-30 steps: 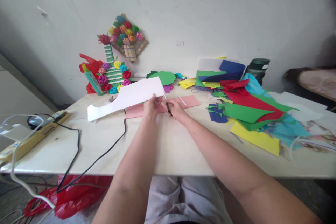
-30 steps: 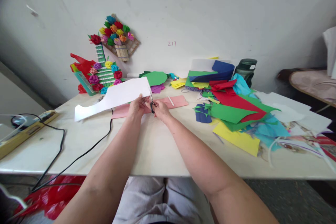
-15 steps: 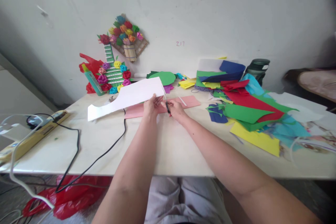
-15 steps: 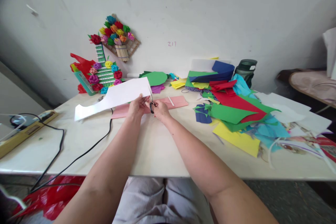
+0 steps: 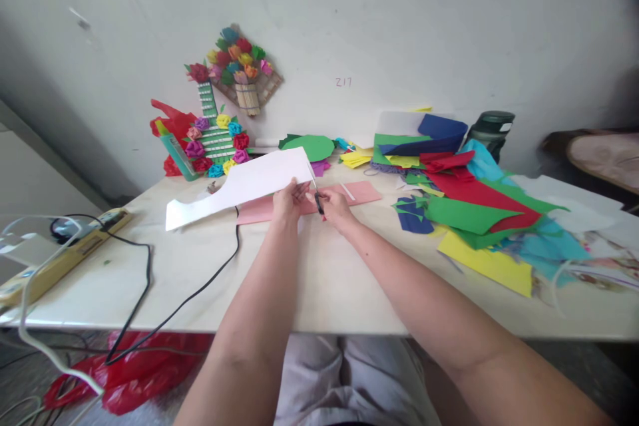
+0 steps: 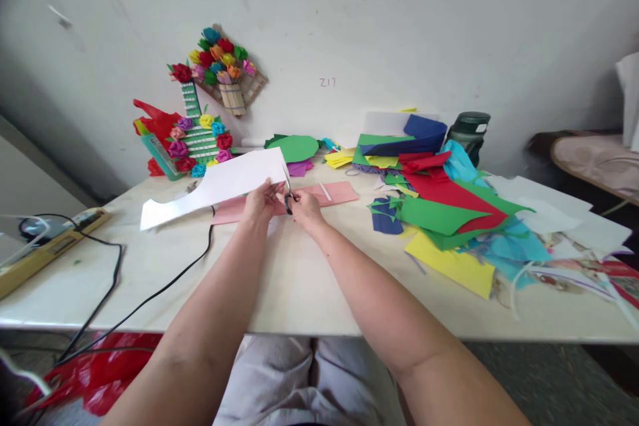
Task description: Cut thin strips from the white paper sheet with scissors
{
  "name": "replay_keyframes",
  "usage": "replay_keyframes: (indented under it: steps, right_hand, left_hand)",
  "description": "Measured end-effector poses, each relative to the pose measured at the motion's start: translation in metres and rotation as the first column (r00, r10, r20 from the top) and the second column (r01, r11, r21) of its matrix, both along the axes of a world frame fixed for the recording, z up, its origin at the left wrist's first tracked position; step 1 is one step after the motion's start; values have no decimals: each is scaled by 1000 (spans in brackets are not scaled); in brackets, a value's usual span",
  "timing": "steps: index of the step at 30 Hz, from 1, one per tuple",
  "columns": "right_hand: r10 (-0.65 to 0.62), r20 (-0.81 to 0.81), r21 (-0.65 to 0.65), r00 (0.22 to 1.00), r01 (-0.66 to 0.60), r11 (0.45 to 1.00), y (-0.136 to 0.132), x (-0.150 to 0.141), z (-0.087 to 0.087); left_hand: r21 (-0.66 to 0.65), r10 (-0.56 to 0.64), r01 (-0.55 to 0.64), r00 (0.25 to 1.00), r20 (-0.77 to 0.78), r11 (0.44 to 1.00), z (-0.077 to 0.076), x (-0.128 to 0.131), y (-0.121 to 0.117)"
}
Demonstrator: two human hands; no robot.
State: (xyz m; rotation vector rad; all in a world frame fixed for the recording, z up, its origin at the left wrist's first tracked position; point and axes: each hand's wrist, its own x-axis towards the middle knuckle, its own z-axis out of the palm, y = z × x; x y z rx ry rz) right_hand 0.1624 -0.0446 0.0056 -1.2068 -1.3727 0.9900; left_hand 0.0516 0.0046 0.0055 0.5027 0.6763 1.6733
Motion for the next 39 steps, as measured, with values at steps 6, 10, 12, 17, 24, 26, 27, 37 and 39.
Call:
replay_keyframes:
  steps: [6,10,12,17,24,26,27,37,39]
  right_hand:
    - [4,12,0,1000,-4,1000,-1,0,0]
    - [-1,31,11,1000,1,1000,0,-1,-2]
    - [-4,35,20,999,4,1000,1,-2,-2]
    - [5,19,1,1000,-5,1000,0,-3,-1]
    - [-14,-19,-34,1000,13,999,-1,0,-1]
    - [-23,-29,-48,999,21,999,-1,1,-2]
    - [-26,-30,-53,999,25,998,-1,1,-2]
    - [-30,-54,-71,998,27,997,5,8,-3]
    - [-26,-59,-69,998,22,997,4,9,-3]
  left_hand:
    - [-9,2,-2,1000,-2,1000,-1,-1,1]
    - [-14,2,-2,1000,0,1000,-2,-1,3]
    - [-18,6,-6,1000,-1,1000,-2,-1,3]
    - [-27,5,-5,1000,-4,1000,-1,-1,1]
    - [-45,0,-1,1000,-21,999,0,0,1]
    - [-28,-10,9,999,-32,1000,-1,0,2]
    - [-19,-16,15,999,-35,1000,-2,1,3]
    - [-17,-38,37,998,-45,999,-6,7,4]
    - [-18,-41,41,998,-42,999,-5,7,3]
